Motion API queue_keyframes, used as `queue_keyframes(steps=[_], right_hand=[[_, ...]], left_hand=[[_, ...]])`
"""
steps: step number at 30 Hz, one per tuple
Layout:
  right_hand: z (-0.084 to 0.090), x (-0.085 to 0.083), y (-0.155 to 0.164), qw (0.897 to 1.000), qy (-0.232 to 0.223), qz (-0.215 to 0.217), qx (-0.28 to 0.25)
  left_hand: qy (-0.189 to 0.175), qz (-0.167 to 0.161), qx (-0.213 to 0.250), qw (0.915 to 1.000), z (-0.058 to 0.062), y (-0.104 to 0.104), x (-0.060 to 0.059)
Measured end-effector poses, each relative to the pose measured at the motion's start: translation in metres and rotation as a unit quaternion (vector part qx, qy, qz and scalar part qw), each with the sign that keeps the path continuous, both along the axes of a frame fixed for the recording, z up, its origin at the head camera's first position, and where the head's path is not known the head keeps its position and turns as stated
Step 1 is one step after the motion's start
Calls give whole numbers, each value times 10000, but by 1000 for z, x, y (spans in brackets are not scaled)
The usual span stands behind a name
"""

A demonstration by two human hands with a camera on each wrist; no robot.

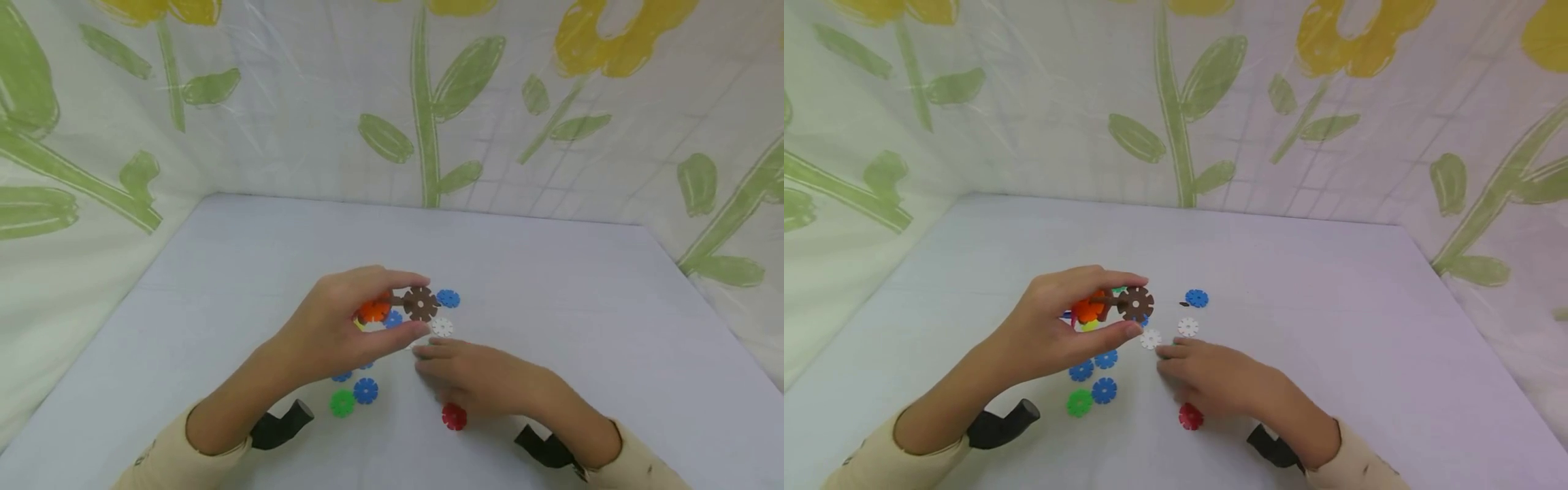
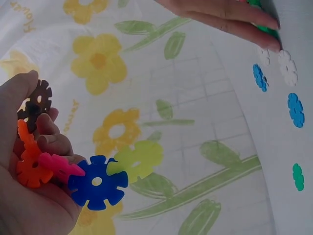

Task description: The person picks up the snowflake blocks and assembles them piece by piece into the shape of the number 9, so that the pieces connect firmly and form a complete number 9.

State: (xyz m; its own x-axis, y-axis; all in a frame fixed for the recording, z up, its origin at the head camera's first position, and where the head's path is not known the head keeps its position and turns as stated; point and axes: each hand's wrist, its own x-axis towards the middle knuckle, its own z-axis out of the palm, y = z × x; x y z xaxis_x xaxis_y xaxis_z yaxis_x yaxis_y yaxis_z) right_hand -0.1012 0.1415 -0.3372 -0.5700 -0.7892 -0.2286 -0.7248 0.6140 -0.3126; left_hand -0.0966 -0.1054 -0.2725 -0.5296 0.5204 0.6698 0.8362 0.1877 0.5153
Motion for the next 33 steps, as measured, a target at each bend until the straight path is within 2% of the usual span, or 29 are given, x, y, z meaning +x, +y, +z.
queue_keyframes(steps=[6,10,19,27,33], right_hand=[[-3,-22,3,9969,535,-549,-203],[-3,-31,-3,9947,650,-778,-189],[0,-41,-8,9957,158,-729,-542],[3,-41,-4,9874,-183,-1572,-51],[0,-41,-3,9871,-325,-1568,-87]], left_hand=[[-72,58,-33,10000,-2,0,-2],[-112,56,-73,9999,-3,0,-3],[-128,202,-235,9994,-5,-1,-5],[-195,315,-369,9986,-6,-1,-5],[-202,260,-353,9988,-6,0,-6]])
